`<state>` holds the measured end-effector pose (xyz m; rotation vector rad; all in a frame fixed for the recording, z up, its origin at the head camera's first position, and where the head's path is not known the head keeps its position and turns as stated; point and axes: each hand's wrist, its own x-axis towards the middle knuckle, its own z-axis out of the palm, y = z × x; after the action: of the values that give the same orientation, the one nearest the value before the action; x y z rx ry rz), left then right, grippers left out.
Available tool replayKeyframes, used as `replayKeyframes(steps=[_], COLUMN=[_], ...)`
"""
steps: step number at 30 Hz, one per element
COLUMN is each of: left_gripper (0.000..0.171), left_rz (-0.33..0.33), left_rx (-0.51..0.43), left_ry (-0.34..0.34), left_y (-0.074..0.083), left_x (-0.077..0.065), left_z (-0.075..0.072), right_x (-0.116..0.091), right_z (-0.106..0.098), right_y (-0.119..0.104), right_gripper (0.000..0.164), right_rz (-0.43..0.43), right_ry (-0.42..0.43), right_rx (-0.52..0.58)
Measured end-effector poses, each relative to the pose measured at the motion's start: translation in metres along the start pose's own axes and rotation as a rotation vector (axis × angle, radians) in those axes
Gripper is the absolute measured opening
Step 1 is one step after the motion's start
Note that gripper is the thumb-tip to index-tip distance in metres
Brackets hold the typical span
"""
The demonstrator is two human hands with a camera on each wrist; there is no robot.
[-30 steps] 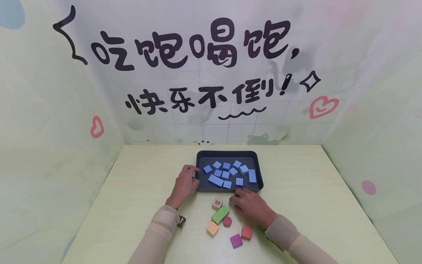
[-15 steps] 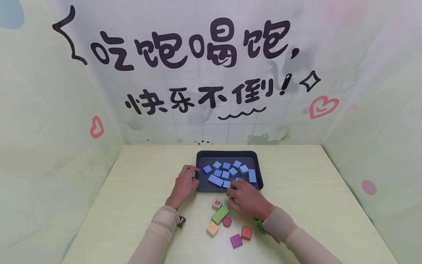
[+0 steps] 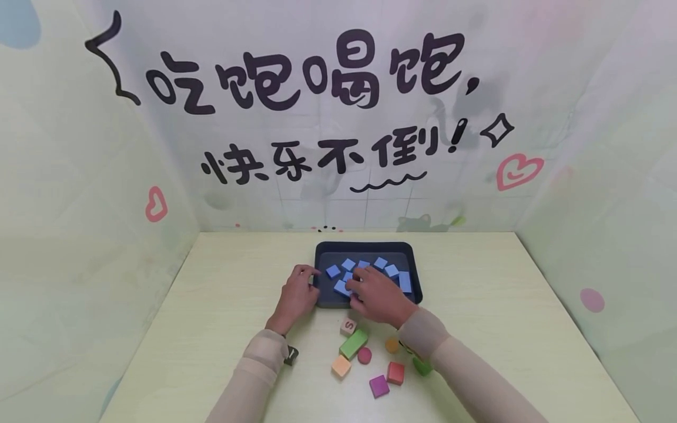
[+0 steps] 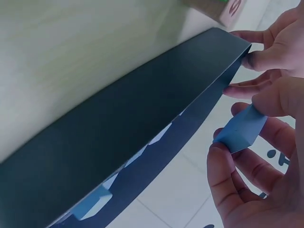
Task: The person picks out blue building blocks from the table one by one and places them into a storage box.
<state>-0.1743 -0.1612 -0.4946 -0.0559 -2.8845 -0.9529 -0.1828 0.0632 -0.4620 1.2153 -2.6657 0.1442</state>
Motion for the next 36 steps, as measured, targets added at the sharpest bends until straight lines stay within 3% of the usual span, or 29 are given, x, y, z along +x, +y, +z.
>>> replayKeyframes(steps=[10, 14, 19, 28, 36], left_gripper=[0.038, 0.037, 0.036, 0.034, 0.031], left_rz=[0.019, 0.020, 0.024, 0.034, 0.032], left_rx=[0.011, 0.015, 0.017, 0.013, 0.015], left_ry=[0.014, 0.012, 0.012, 0.024, 0.018], left_y=[-0.001, -0.002, -0.003, -0.001, -0.001], left_x=[0.000, -0.001, 0.000, -0.001, 0.000], left_z=[-0.001, 0.000, 0.001, 0.001, 0.000], right_x=[0.031, 0.038, 0.042, 0.042, 0.041], right_z=[0.014, 0.020, 0.027, 0.032, 0.031], right_y=[-0.011, -0.018, -0.024, -0.024, -0.024], right_gripper=[0.021, 0.021, 0.022, 0.027, 0.026], right_rz=[-0.020, -0.038, -0.045, -0.064, -0.049], right_ry=[-0.045, -0.100, -0.145, -0.163, -0.151], right_rx=[-0.028, -0.033, -0.035, -0.071, -0.026])
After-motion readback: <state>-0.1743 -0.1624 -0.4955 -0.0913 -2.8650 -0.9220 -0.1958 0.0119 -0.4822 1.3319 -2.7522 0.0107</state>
